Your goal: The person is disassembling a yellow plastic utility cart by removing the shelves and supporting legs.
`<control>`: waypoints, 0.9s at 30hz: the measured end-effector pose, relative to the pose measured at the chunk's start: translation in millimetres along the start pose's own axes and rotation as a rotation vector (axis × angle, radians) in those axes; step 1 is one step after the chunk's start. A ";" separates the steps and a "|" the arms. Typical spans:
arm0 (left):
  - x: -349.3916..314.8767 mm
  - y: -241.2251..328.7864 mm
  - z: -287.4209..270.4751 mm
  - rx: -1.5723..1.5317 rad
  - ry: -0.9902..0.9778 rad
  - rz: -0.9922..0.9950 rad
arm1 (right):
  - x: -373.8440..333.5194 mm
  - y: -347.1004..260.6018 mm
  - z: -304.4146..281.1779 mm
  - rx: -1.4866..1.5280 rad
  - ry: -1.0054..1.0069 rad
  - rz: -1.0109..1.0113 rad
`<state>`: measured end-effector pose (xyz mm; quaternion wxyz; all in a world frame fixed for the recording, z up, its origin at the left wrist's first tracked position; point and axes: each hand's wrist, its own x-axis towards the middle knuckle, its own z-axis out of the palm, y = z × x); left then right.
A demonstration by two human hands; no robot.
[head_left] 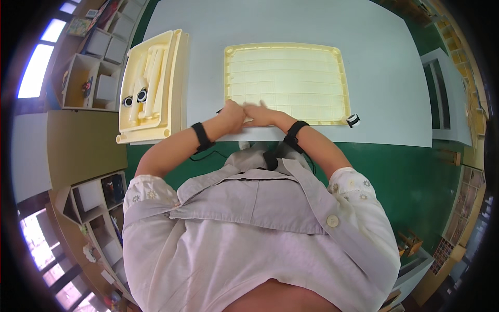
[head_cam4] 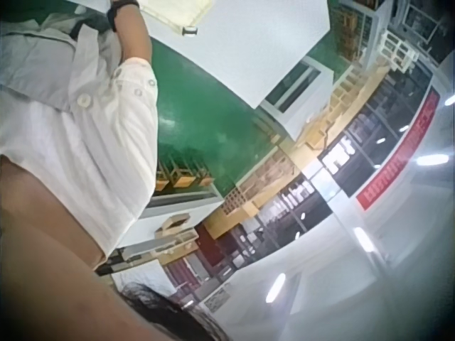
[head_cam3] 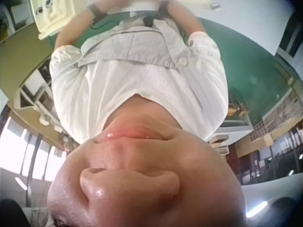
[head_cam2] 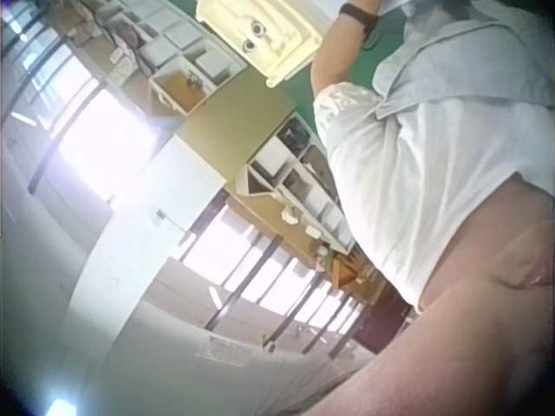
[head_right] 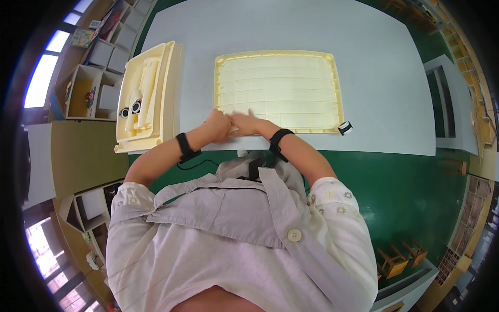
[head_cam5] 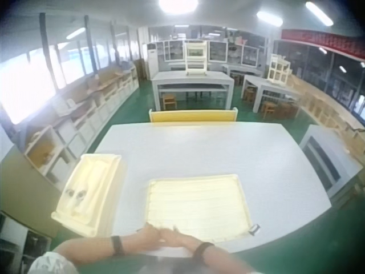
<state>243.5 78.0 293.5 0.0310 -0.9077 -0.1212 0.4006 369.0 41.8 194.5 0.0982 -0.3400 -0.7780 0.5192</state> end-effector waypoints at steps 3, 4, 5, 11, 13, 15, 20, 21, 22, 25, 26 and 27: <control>19.4 19.1 86.5 0.733 0.028 0.015 | -13.1 -9.7 -2.0 -0.874 0.281 0.283; 17.0 21.3 79.2 0.752 -0.007 0.031 | -23.0 4.0 -0.2 -0.865 0.375 0.236; 21.8 21.4 77.4 0.752 -0.011 0.029 | -28.7 17.0 1.6 -0.855 0.468 0.188; 22.1 15.3 58.8 0.415 -0.017 -0.108 | -28.8 20.2 8.7 -0.874 0.542 0.229; 18.0 11.8 46.7 0.230 -0.128 -0.123 | -27.3 20.4 9.6 -0.874 0.557 0.223; 19.4 8.5 42.7 0.168 -0.191 -0.146 | -25.4 17.1 13.7 -0.844 0.595 0.292; 23.3 5.0 39.9 -0.038 -0.269 -0.270 | -23.6 13.9 13.2 -0.852 0.584 0.319; 22.9 4.6 38.7 -0.062 -0.283 -0.284 | -23.1 13.9 12.9 -0.851 0.578 0.326; 22.3 4.3 37.7 -0.086 -0.297 -0.297 | -23.1 14.3 12.0 -0.854 0.577 0.319; 15.6 12.6 37.3 0.170 -0.171 -0.233 | -22.7 16.3 11.3 -0.849 0.568 0.331; 15.2 12.0 40.2 0.167 -0.173 -0.238 | -22.6 16.9 11.9 -0.849 0.574 0.329; 15.9 13.9 45.4 0.255 -0.150 -0.178 | -23.4 16.5 13.3 -0.851 0.576 0.327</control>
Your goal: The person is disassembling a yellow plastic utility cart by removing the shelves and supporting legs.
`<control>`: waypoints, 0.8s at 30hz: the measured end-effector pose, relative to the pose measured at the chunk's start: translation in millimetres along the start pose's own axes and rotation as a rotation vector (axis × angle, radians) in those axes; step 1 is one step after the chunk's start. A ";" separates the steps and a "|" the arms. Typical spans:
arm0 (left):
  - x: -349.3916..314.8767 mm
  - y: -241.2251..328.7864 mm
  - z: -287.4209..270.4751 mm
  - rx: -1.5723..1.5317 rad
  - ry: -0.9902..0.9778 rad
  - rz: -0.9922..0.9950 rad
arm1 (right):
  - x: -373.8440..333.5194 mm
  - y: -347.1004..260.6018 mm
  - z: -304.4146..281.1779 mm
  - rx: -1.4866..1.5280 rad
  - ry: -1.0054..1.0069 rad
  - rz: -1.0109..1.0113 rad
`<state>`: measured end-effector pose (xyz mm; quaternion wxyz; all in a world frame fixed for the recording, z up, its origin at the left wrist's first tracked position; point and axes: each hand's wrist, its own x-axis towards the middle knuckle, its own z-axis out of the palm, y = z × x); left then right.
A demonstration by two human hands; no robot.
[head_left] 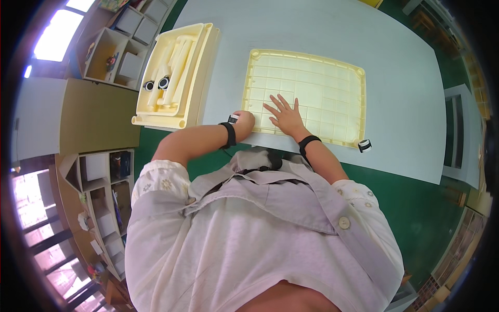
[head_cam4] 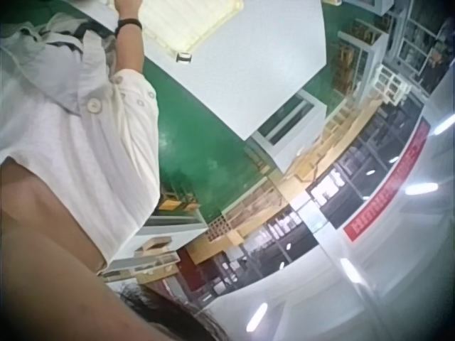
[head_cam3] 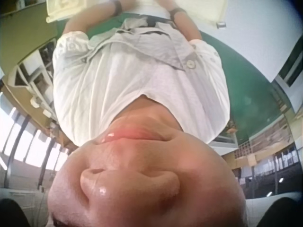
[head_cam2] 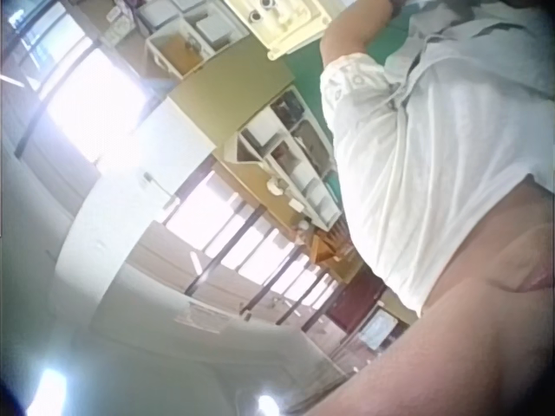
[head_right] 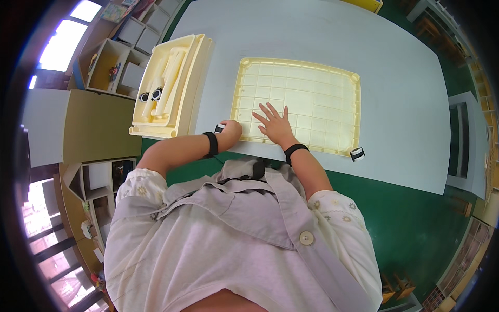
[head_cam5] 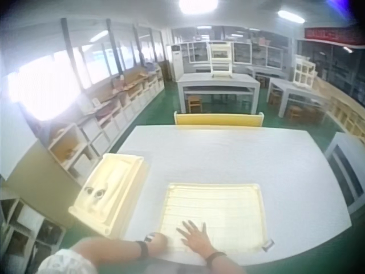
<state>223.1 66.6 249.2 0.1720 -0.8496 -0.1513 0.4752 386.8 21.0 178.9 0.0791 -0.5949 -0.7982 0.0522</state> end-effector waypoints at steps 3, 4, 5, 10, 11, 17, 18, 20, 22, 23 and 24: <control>3.6 7.1 12.7 0.131 0.044 0.072 | 0.8 -0.2 -0.2 0.010 0.030 -0.012; 4.8 7.6 14.5 0.178 0.051 0.097 | 0.5 -0.4 -0.5 0.009 0.030 -0.012; 5.2 9.7 15.6 0.178 0.052 0.095 | -0.7 -1.3 -0.7 0.010 0.027 -0.015; 11.2 1.4 1.2 -0.231 -0.173 -0.028 | -3.6 -2.2 1.5 0.021 0.035 -0.014; 10.7 -2.8 0.7 -0.241 -0.182 -0.005 | -0.3 -0.2 1.1 0.019 0.044 -0.024; 10.5 -11.1 -12.5 -0.353 -0.252 -0.087 | -0.5 0.1 6.1 0.024 0.122 -0.033; 10.8 -11.8 -13.1 -0.389 -0.285 -0.116 | -0.7 -0.7 5.7 0.025 0.128 -0.025; 15.1 -11.1 -4.4 -0.421 -0.317 -0.135 | -1.2 -1.1 4.7 0.043 0.133 -0.027; 16.6 -12.7 1.4 -0.513 -0.234 -0.128 | 0.6 1.1 6.0 0.059 0.142 -0.019; 17.4 -13.5 2.7 -0.541 -0.182 -0.164 | 2.7 1.1 7.0 0.071 0.152 -0.017; 16.2 -15.6 -2.6 -0.542 -0.190 -0.154 | 0.0 0.5 10.2 0.086 0.155 -0.015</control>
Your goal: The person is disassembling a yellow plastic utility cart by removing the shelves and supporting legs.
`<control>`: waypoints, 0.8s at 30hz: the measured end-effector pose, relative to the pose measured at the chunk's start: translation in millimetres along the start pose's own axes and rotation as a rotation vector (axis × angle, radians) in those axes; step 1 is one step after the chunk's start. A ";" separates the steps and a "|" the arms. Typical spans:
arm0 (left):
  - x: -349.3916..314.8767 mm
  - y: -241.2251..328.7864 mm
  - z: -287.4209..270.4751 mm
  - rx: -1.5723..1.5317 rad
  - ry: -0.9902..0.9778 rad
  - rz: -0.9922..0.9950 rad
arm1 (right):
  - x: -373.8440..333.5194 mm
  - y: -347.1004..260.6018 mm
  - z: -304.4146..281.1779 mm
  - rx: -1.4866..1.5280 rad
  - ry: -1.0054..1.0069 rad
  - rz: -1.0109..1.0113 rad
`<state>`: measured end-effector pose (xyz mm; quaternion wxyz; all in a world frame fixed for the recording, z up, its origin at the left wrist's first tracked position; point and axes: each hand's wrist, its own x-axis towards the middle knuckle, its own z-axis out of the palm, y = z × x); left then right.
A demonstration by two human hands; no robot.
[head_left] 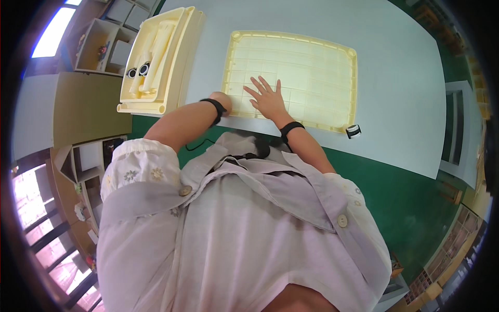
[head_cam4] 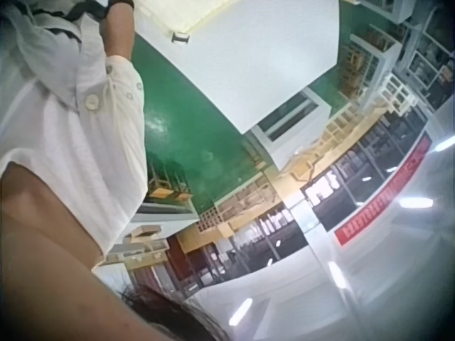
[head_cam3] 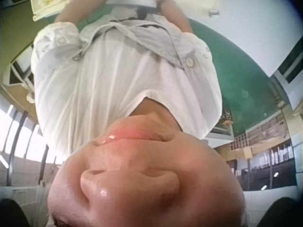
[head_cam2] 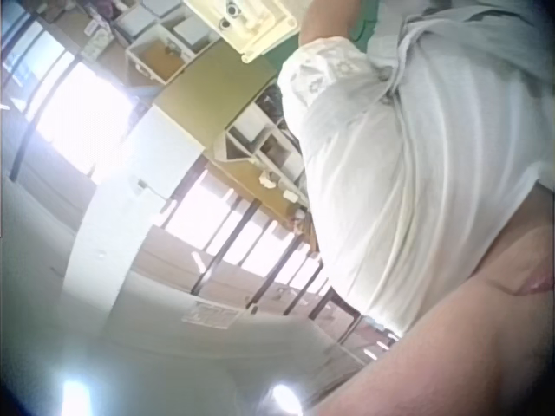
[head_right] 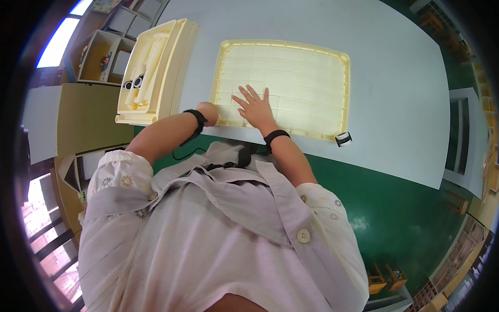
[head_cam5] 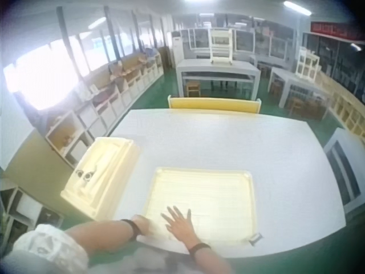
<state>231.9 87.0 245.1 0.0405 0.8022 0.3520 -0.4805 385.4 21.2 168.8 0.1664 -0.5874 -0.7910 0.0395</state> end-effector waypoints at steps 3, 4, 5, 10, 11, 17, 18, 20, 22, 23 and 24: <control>17.1 -11.5 -4.2 -0.062 -0.433 0.009 | -1.3 1.0 -0.6 0.036 0.031 -0.005; 28.2 -13.9 5.9 -0.060 -0.445 0.007 | -2.5 -0.1 -1.6 0.047 0.029 -0.004; 38.3 -17.8 15.8 -0.104 -0.542 0.044 | -2.4 -2.3 -2.5 0.044 0.031 -0.006; 54.8 -38.6 36.1 -0.677 -0.816 -0.192 | -2.7 1.3 -5.4 0.073 0.060 0.025; 53.5 -42.6 44.1 -0.752 -0.799 -0.144 | -2.6 1.7 -5.8 0.085 0.050 0.021; 36.4 -43.6 45.8 -1.056 -0.784 -0.352 | -3.7 0.5 -6.3 0.107 0.004 0.033; 33.1 -45.0 51.1 -1.143 -0.760 -0.394 | -3.3 -0.1 -7.7 0.105 -0.004 0.027; 21.8 -26.5 23.6 -0.783 -0.594 -0.171 | -6.1 5.3 -5.8 0.101 -0.024 0.050; 5.0 -2.1 24.2 0.464 -0.224 0.223 | -4.1 2.6 -7.7 0.081 0.012 0.024; -2.2 16.0 29.0 0.710 -0.176 0.212 | -5.0 0.3 -7.7 0.088 0.007 0.015; -6.1 19.2 28.9 0.706 -0.178 0.209 | -4.0 2.0 -7.1 0.083 0.001 0.021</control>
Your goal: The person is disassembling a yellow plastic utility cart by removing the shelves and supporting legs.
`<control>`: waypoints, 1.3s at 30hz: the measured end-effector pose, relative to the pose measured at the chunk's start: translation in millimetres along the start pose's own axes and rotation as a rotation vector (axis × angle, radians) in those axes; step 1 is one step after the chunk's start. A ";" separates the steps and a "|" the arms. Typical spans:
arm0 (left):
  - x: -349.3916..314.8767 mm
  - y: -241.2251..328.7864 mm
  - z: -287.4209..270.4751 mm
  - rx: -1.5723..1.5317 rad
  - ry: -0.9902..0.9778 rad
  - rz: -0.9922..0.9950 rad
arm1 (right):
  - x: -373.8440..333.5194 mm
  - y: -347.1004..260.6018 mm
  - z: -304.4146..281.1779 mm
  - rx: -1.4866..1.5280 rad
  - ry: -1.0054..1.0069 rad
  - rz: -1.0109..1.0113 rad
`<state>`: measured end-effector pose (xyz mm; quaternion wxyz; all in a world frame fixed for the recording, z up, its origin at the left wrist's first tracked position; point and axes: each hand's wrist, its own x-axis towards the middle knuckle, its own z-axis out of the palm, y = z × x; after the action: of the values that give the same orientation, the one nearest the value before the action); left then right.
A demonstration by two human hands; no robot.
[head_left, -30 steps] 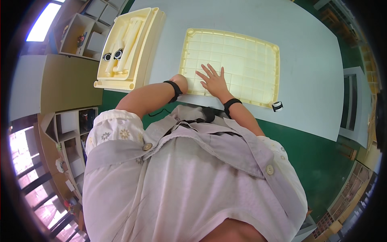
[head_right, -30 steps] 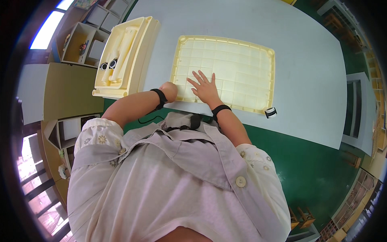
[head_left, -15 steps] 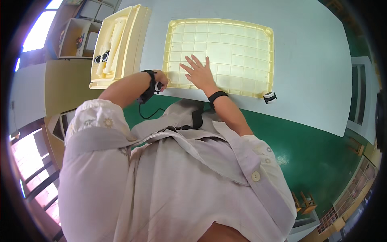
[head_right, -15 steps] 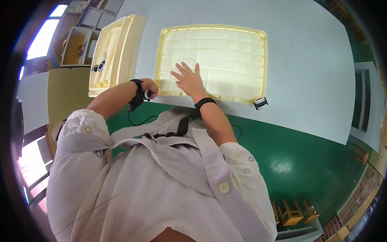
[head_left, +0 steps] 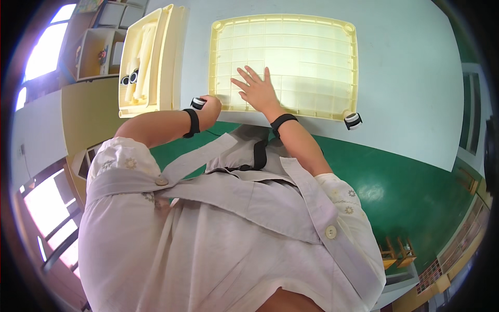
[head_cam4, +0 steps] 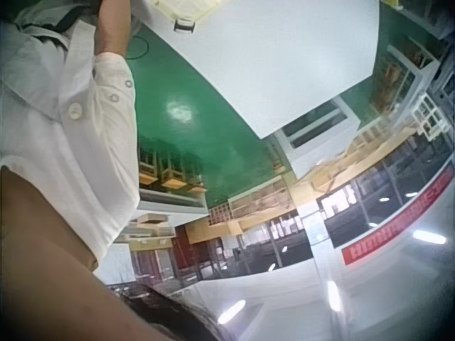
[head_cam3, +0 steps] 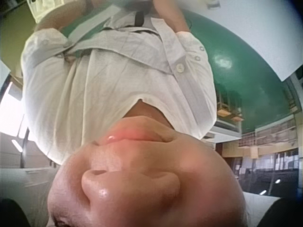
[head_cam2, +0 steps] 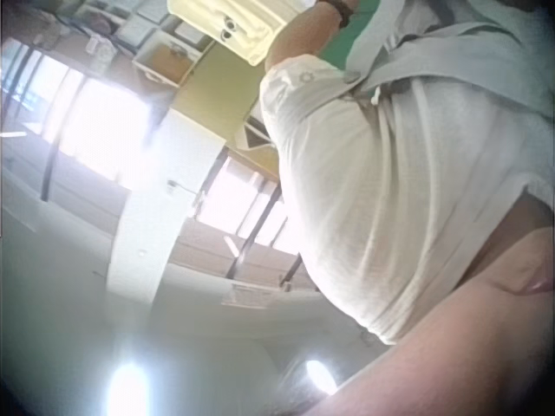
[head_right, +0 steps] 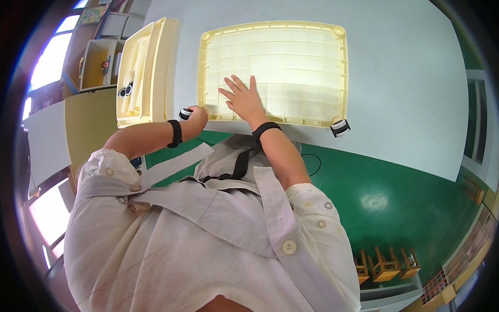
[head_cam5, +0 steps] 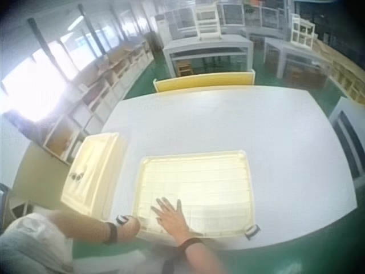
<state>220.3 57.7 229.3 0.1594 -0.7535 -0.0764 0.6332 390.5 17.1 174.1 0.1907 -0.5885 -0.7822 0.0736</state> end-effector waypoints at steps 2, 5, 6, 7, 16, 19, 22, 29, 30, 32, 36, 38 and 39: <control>-6.1 0.6 -3.0 0.171 0.160 -0.051 | -0.2 2.8 0.6 -0.003 -0.005 0.003; 3.6 -7.4 -4.3 -0.030 0.065 -0.094 | 2.6 -0.1 -1.7 -0.018 -0.005 -0.007; 12.0 -9.7 -1.4 -0.202 -0.032 -0.128 | 3.5 -1.1 -1.4 -0.012 -0.006 -0.010; 7.3 -20.8 -10.9 -0.395 -0.037 -0.145 | 1.2 1.6 -0.1 -0.009 -0.010 0.006; -82.4 -150.9 40.6 -1.944 0.281 -0.195 | 6.2 0.1 -3.7 0.035 0.054 -0.025; -125.6 -211.0 88.2 -1.889 0.613 -0.676 | 5.6 -0.7 -5.4 0.035 0.041 -0.042; -125.4 -253.0 172.0 -1.526 0.741 -0.965 | 8.0 -3.5 -6.6 0.026 0.024 -0.050; -65.7 -255.3 208.2 -1.249 0.733 -0.820 | 10.0 -2.9 -7.0 -0.064 -0.078 -0.019; -52.6 -251.4 229.2 -1.258 0.669 -0.836 | 14.4 -4.4 -9.4 -0.077 -0.082 -0.023; -36.0 -247.1 203.2 -1.176 0.477 -0.899 | 17.8 -2.1 -10.0 -0.056 -0.083 -0.048; -39.0 -204.7 94.4 -0.770 1.051 -0.697 | 28.5 6.9 -15.2 0.050 -0.177 0.020; -29.9 -164.5 46.8 -0.850 1.159 -0.370 | 40.7 9.3 -33.4 0.339 -0.095 0.051; -29.2 -147.6 22.9 -0.907 1.226 -0.105 | 39.2 11.2 -51.1 0.578 0.044 0.058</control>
<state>205.2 190.1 302.8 -0.1220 -0.9572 -0.2624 0.0002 410.9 52.0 225.4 0.3655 -0.5334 -0.7071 0.2861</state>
